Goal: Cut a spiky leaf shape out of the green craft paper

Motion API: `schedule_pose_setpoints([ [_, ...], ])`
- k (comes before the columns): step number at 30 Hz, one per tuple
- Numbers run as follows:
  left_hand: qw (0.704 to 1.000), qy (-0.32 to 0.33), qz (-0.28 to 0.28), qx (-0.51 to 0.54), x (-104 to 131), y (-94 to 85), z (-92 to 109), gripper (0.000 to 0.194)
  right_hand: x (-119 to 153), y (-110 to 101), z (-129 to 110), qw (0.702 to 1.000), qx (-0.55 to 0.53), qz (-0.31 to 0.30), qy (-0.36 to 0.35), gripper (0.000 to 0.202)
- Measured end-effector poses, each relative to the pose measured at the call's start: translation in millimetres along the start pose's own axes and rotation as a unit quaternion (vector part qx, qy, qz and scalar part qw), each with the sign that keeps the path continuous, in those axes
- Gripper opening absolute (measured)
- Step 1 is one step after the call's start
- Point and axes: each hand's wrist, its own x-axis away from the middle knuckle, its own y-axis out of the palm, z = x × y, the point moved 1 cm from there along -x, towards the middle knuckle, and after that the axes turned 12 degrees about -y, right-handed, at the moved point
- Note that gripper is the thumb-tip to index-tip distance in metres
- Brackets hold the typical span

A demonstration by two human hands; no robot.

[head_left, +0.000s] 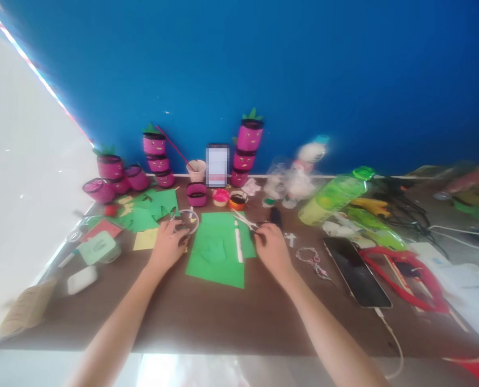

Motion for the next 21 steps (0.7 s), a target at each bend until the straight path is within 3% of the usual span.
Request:
schedule_pose_setpoints([
  [5, 0.999, -0.002, -0.003, 0.049, -2, 1.6, 2, 0.019, -1, -1, -1, 1.0, 0.021, -0.009, -0.005, 0.014],
  [12, 0.988, -0.048, 0.038, 0.14, 0, 0.1, 14, 0.011, -1, -3, -5, 0.998, 0.066, -0.02, 0.01, 0.01],
  [16, 0.981, -0.027, 0.01, 0.191, 3, 2.1, 21, 0.009, -2, -4, -6, 0.998, 0.056, -0.025, 0.005, 0.011],
  [21, 0.972, -0.049, -0.032, 0.228, 7, 4.6, 24, 0.008, -4, -7, -9, 0.996, 0.081, -0.025, 0.013, 0.01],
])
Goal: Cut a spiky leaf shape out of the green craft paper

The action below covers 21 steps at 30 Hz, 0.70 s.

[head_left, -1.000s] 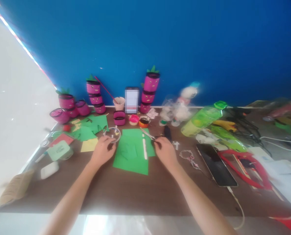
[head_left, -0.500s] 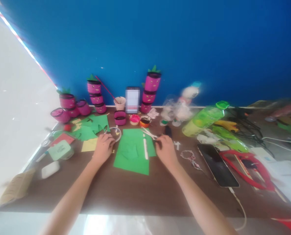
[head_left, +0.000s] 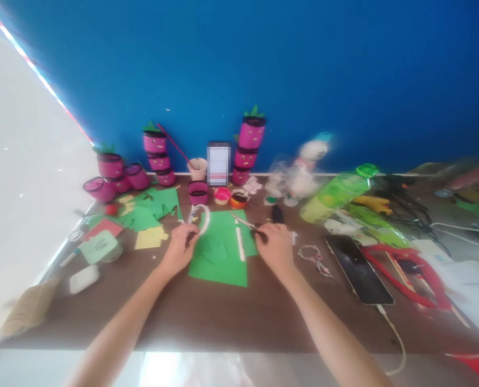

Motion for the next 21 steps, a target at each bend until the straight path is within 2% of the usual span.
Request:
schedule_pose_setpoints([
  [4, 0.999, 0.003, -0.023, 0.029, 2, 0.1, 3, 0.009, 0, 0, -7, 0.996, -0.076, 0.039, -0.037, 0.011],
  [9, 0.996, -0.017, -0.078, 0.05, 6, -0.9, 12, 0.01, 5, 1, -26, 0.973, -0.196, 0.069, -0.102, 0.016],
  [13, 0.991, 0.033, -0.118, 0.045, 13, 0.0, 24, 0.01, 8, -4, -45, 0.969, -0.165, 0.06, -0.175, 0.033],
  [17, 0.98, 0.105, -0.162, 0.044, 21, 5.3, 34, 0.011, 10, -7, -58, 0.954, -0.094, 0.049, -0.28, 0.027],
  [19, 0.976, 0.125, -0.174, 0.046, 24, 7.0, 36, 0.015, 12, -6, -58, 0.952, -0.09, 0.08, -0.28, 0.021],
  [21, 0.976, 0.142, -0.162, 0.043, 24, 6.3, 36, 0.027, 13, -4, -55, 0.956, -0.112, 0.115, -0.246, 0.018],
])
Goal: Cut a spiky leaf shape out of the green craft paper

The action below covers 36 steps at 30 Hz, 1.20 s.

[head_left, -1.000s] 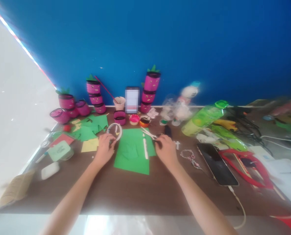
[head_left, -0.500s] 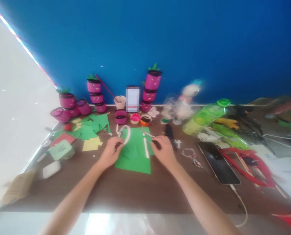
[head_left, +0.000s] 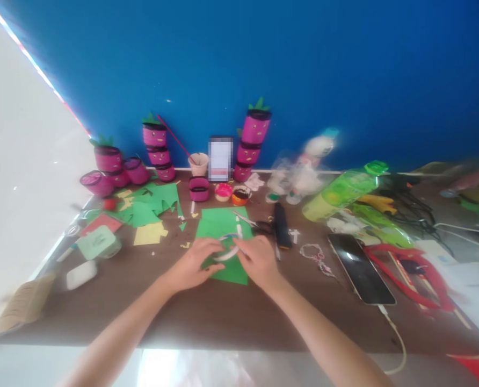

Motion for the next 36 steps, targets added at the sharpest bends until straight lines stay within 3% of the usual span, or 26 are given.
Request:
schedule_pose_setpoints([
  [3, 0.998, 0.021, 0.049, -0.026, -2, -5.3, -3, 0.039, 5, 0, 6, 0.993, -0.031, 0.043, 0.104, 0.014],
  [7, 0.989, 0.037, 0.132, -0.051, -5, -11.7, -8, 0.027, 9, 1, 9, 0.959, -0.113, 0.036, 0.256, 0.013],
  [10, 0.984, 0.052, 0.159, -0.053, -7, -12.0, -9, 0.022, 10, 2, 9, 0.943, -0.146, 0.025, 0.297, 0.014],
  [19, 0.983, 0.065, 0.16, -0.056, -4, -9.7, -11, 0.02, 1, -5, 2, 0.971, -0.109, 0.043, 0.21, 0.03],
  [25, 0.979, 0.078, 0.173, -0.073, -3, -8.2, -13, 0.021, -7, -12, -2, 0.979, -0.108, 0.119, 0.126, 0.026],
  [36, 0.983, 0.077, 0.157, -0.05, -2, -2.3, -12, 0.017, -2, -12, -6, 0.978, -0.105, 0.126, 0.131, 0.029],
])
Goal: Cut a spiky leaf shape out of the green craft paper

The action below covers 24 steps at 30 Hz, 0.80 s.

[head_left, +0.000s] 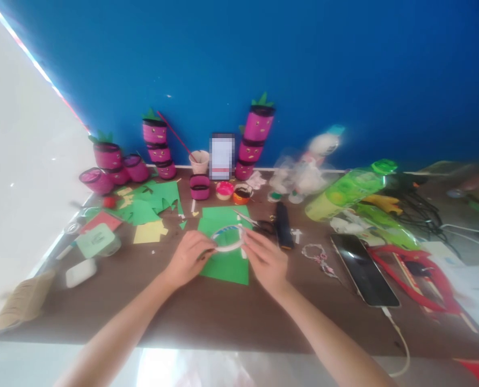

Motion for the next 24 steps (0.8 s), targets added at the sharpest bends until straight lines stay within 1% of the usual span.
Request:
schedule_pose_setpoints([
  [4, 1.0, 0.004, 0.004, -0.002, 0, 0.4, 1, 0.017, 0, -2, -1, 1.0, -0.009, 0.004, 0.003, 0.025],
  [7, 1.0, 0.002, 0.004, -0.003, -1, 0.4, 2, 0.019, -1, -2, -3, 0.999, -0.043, 0.014, 0.025, 0.021],
  [9, 1.0, 0.008, 0.006, -0.005, -1, 0.4, 3, 0.02, -2, -2, -3, 0.995, -0.081, 0.021, 0.056, 0.019],
  [11, 1.0, 0.015, 0.006, -0.009, -1, 0.4, 3, 0.021, -3, 0, -2, 0.986, -0.126, 0.025, 0.103, 0.016],
  [14, 1.0, 0.018, 0.005, -0.014, -1, 0.7, 4, 0.021, -5, 2, -1, 0.965, -0.193, 0.033, 0.176, 0.01],
  [16, 1.0, 0.019, 0.002, -0.02, 0, 1.0, 4, 0.021, -5, 4, -1, 0.951, -0.223, 0.033, 0.21, 0.006],
  [19, 0.999, 0.02, -0.004, -0.028, 0, 1.9, 4, 0.021, -5, 7, -3, 0.938, -0.241, 0.029, 0.249, 0.003],
  [21, 0.999, 0.019, -0.007, -0.026, 0, 2.8, 4, 0.021, -4, 8, -4, 0.932, -0.247, 0.042, 0.264, 0.003],
  [24, 1.0, 0.017, -0.017, -0.018, 1, 4.3, 4, 0.02, -3, 8, -5, 0.93, -0.242, 0.069, 0.267, 0.005],
])
